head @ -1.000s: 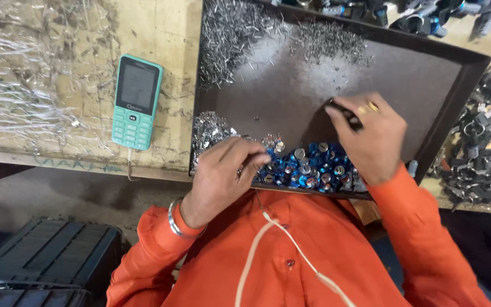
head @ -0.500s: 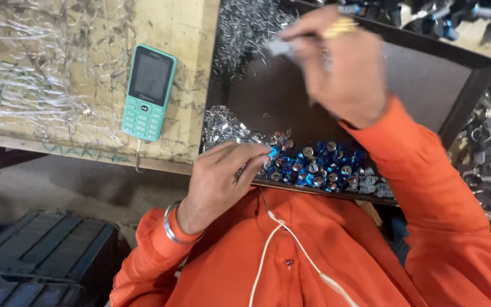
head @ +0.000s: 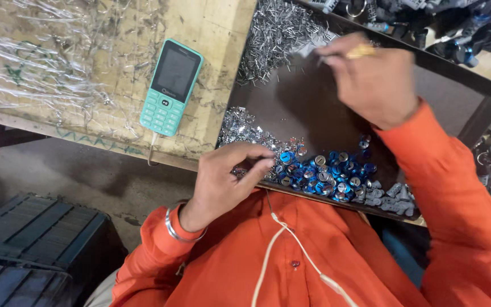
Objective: The person repeatedly picks small metal pins and blue plastic caps from a tray, inserts the pins into the caps, and places the assembled units into a pile on the right side of the tray. The person also occasionally picks up and sets down a small grey plastic piece.
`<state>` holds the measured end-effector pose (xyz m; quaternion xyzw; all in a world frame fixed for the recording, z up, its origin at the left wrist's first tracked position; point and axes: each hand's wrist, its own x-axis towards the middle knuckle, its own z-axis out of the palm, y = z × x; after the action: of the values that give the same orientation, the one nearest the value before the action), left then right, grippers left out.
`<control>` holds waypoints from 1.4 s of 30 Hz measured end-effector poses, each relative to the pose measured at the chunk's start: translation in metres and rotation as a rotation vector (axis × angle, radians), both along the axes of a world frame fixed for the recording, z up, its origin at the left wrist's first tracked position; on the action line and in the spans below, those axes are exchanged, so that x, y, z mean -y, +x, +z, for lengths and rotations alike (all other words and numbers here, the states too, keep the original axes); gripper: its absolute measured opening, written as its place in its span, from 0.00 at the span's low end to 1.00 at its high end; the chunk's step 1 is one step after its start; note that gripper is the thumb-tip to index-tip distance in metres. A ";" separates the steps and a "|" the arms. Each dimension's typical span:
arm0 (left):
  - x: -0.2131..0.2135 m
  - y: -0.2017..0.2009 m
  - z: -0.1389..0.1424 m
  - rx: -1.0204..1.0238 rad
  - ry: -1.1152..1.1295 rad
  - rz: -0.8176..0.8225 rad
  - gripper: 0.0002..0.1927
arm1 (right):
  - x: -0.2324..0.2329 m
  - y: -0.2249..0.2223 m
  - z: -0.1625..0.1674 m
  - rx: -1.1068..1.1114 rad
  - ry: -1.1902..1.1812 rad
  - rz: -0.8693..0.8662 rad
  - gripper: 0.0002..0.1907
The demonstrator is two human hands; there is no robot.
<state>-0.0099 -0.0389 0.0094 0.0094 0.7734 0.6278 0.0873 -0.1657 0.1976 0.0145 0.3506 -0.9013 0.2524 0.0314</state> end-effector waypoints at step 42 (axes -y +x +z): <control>-0.020 0.010 -0.018 0.484 0.711 -0.113 0.03 | 0.042 0.054 0.026 -0.014 0.016 -0.196 0.17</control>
<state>0.0005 -0.0186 -0.0084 -0.0660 0.4647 0.8335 0.2917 -0.1115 0.1559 0.0407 0.2627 -0.9330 0.2385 0.0594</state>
